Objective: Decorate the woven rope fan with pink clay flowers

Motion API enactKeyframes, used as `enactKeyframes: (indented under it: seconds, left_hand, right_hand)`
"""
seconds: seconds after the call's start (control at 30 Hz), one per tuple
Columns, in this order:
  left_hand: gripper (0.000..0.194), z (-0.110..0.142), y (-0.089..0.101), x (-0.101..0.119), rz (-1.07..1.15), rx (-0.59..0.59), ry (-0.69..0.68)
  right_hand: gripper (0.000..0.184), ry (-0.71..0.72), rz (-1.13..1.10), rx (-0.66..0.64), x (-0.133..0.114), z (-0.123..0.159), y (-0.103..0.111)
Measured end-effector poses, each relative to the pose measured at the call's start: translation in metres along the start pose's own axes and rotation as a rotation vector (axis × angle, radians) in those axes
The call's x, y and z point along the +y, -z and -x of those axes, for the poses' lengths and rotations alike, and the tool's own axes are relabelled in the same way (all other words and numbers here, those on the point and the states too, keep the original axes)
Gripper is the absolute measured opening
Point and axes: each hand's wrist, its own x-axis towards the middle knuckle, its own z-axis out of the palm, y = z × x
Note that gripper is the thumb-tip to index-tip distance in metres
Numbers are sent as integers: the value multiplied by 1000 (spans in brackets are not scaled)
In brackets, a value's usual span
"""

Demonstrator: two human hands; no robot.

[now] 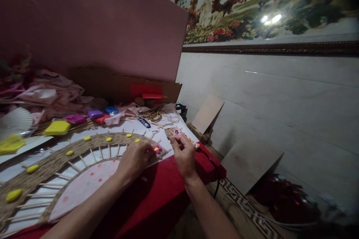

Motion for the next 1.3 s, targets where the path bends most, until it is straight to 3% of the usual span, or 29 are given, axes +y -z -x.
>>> enactKeyframes:
  seconds: [0.2, 0.37, 0.47, 0.63, 0.9, 1.07, 1.3]
  left_hand:
    - [29, 2, 3, 7, -131, -28, 7]
    - [29, 2, 2, 0, -104, -36, -50]
    - [27, 5, 6, -5, -90, 15, -37]
    - [28, 11, 15, -4, -204, -8, -73]
    - [28, 12, 12, -8, -198, -59, -69]
    - [28, 12, 12, -9, -216, -69, -27]
    - [28, 12, 13, -9, -204, -75, -20]
  right_hand:
    - [18, 14, 17, -13, 2, 0, -2]
    - [17, 39, 68, -90, 1, 0, -4]
    - [17, 110, 110, -191, -3, 2, -3]
    - [40, 247, 338, -385, -13, 11, 3]
    - [33, 494, 621, -561, -21, 16, 1]
    - [39, 531, 726, -604, -24, 17, -1]
    - [34, 523, 688, -586, -23, 17, -2]
